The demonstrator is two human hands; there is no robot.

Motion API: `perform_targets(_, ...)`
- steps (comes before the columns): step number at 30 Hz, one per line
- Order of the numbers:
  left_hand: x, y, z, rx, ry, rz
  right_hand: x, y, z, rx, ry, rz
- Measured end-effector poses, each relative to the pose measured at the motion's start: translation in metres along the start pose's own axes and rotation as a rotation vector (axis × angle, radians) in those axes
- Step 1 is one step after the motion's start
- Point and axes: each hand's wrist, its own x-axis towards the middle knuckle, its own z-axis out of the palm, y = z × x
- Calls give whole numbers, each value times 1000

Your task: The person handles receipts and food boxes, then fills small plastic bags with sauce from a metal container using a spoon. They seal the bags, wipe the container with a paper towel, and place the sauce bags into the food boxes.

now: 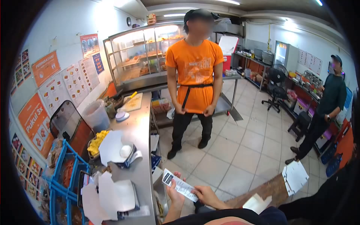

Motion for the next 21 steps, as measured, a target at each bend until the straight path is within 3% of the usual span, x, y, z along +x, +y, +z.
perform_targets(3,59,2,35,-58,-85,39,60,15,-14,-160,90,-122)
perform_targets(5,102,2,46,-80,9,13,98,18,-31,-183,61,-141)
perform_targets(7,152,-10,23,-335,-415,121,133,18,-40,-142,88,-230)
perform_targets(8,153,2,46,-285,-113,79,151,18,-42,-143,55,-259)
perform_targets(11,185,16,43,-329,-27,140,204,18,-36,-112,-48,-400)
perform_targets(13,190,33,57,-195,145,158,236,10,-27,-50,-152,-384)
perform_targets(16,211,37,30,-265,-140,252,290,-3,-5,-28,-241,-450)
perform_targets(20,243,68,40,10,53,445,341,-38,26,-23,-235,-601)
perform_targets(21,249,76,39,63,-30,481,355,-38,35,-7,-264,-619)
